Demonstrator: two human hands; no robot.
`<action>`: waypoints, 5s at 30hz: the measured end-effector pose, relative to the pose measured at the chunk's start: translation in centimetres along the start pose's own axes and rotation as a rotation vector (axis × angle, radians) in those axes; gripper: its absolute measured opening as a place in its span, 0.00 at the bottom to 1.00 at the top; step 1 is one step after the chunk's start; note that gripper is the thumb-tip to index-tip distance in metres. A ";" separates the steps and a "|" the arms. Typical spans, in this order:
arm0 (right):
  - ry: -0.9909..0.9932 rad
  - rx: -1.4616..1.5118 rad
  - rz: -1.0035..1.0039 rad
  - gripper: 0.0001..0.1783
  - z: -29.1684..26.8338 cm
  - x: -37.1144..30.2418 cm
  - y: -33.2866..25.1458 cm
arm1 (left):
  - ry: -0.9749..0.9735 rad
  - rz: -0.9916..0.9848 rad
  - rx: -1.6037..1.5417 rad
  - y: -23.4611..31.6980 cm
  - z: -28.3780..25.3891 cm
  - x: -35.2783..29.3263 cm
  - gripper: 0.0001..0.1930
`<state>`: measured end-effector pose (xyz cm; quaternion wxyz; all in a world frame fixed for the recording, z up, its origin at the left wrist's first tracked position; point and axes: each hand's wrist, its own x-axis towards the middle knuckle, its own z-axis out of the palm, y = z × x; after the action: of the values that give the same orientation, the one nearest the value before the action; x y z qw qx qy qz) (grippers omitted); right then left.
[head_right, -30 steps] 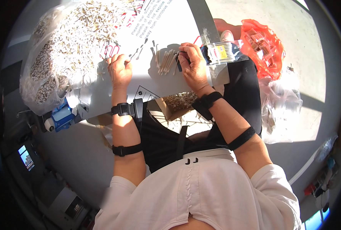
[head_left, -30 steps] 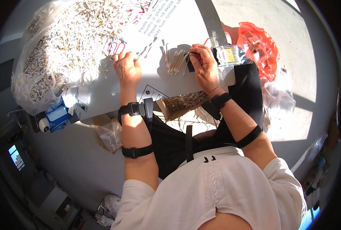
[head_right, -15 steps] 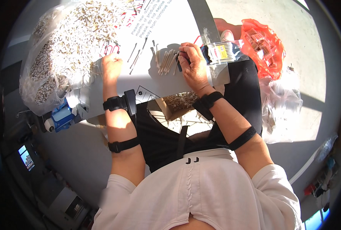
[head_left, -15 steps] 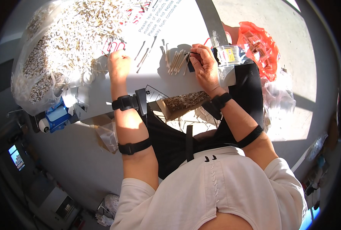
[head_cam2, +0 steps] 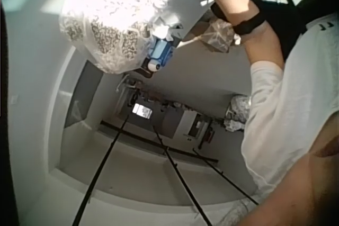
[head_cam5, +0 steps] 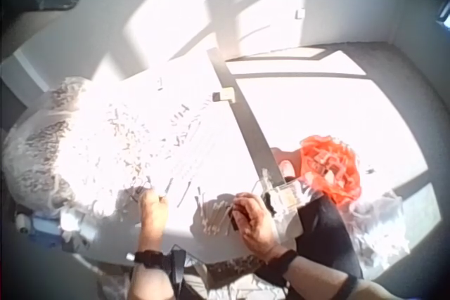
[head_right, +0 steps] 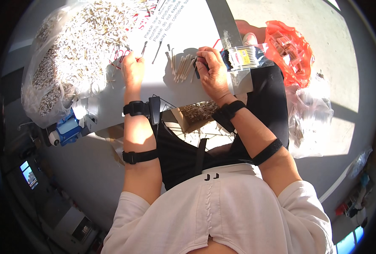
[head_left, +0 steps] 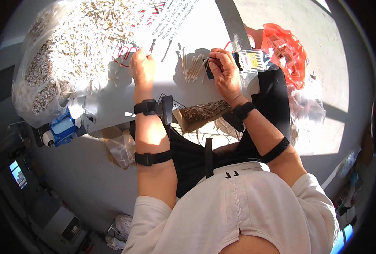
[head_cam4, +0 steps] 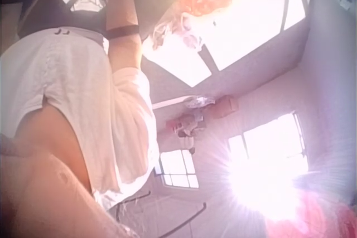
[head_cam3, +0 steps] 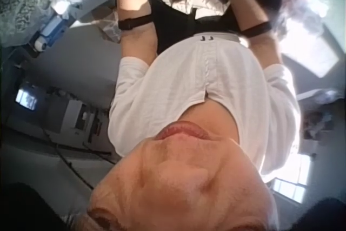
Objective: Packaging cotton swabs into small plastic bags.
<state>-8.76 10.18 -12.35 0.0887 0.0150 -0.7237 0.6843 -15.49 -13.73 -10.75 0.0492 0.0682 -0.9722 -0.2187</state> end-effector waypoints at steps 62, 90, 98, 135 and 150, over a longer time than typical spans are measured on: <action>-0.064 0.284 0.128 0.17 0.2 3.2 -0.3 | 0.128 0.209 -0.619 7.5 3.6 -8.9 0.42; -0.193 -0.575 -0.179 0.09 -2.7 -1.8 -1.4 | -0.062 0.431 -0.258 7.4 0.0 -9.2 0.07; -0.210 -0.637 -0.222 0.06 -2.4 -1.5 -1.4 | -0.033 0.274 -0.254 7.1 -0.6 -13.0 0.13; 0.093 -0.076 0.003 0.04 -2.1 0.0 -0.7 | -0.088 0.415 0.131 8.3 3.8 -10.2 0.47; -0.028 0.266 0.020 0.21 1.8 3.4 1.0 | 0.186 0.021 -0.953 8.6 5.5 -7.7 0.34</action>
<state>-12.45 8.77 -12.94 0.0693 0.0290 -0.6277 0.7748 -9.54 -2.55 -12.50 0.1638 0.0474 -0.7560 -0.6320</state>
